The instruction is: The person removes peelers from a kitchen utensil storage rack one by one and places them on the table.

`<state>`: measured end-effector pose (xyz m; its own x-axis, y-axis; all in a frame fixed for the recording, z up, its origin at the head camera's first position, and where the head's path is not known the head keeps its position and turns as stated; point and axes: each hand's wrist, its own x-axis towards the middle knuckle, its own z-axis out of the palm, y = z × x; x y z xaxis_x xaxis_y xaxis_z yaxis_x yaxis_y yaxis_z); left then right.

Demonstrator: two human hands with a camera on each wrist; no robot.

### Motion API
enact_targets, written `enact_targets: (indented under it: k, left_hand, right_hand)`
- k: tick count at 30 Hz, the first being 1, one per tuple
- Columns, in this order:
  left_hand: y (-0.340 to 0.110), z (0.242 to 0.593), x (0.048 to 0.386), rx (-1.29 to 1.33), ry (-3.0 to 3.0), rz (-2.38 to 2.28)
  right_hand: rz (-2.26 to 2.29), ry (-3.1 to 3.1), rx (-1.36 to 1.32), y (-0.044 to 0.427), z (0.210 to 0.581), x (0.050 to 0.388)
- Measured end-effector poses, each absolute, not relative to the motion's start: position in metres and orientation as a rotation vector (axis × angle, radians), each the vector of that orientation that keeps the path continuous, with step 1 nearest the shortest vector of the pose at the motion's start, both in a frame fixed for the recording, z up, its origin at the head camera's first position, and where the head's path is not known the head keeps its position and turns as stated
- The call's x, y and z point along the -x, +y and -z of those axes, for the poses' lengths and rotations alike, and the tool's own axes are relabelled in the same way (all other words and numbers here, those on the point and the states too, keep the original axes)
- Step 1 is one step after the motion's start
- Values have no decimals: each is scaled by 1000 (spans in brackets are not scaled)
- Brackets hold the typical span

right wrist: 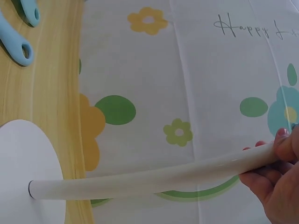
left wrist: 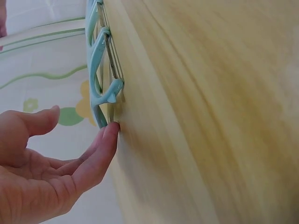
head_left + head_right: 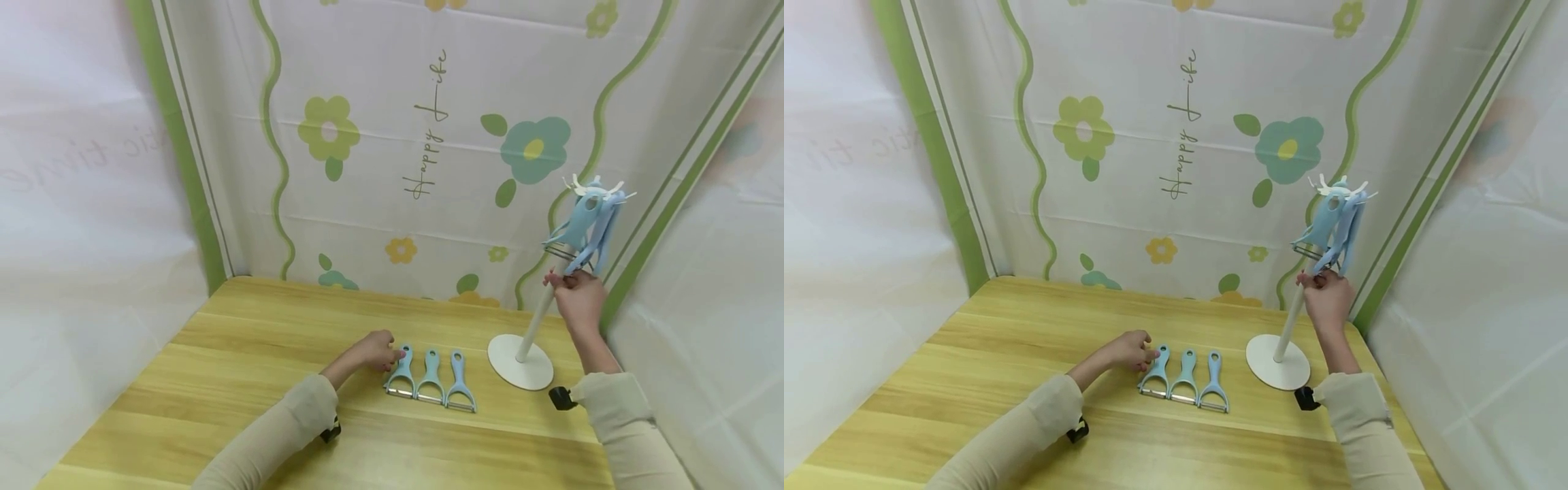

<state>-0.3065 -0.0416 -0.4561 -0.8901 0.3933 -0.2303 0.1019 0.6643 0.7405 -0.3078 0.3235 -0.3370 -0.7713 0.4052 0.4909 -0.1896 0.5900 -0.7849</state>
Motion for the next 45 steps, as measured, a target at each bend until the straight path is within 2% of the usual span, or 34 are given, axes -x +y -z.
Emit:
enact_targets:
  k: [14, 31, 45]
  left_hand:
    - [-40, 453, 308, -370, 2559, -1077]
    - [-42, 452, 311, -364, 2546, -1133]
    - [-23, 429, 324, -849, 2554, -1242]
  right_hand:
    - [-1306, -2089, 213, 322, 337, 305]
    - [-905, -2159, 220, 329, 338, 304]
    - [-1324, -2415, -183, 354, 328, 300]
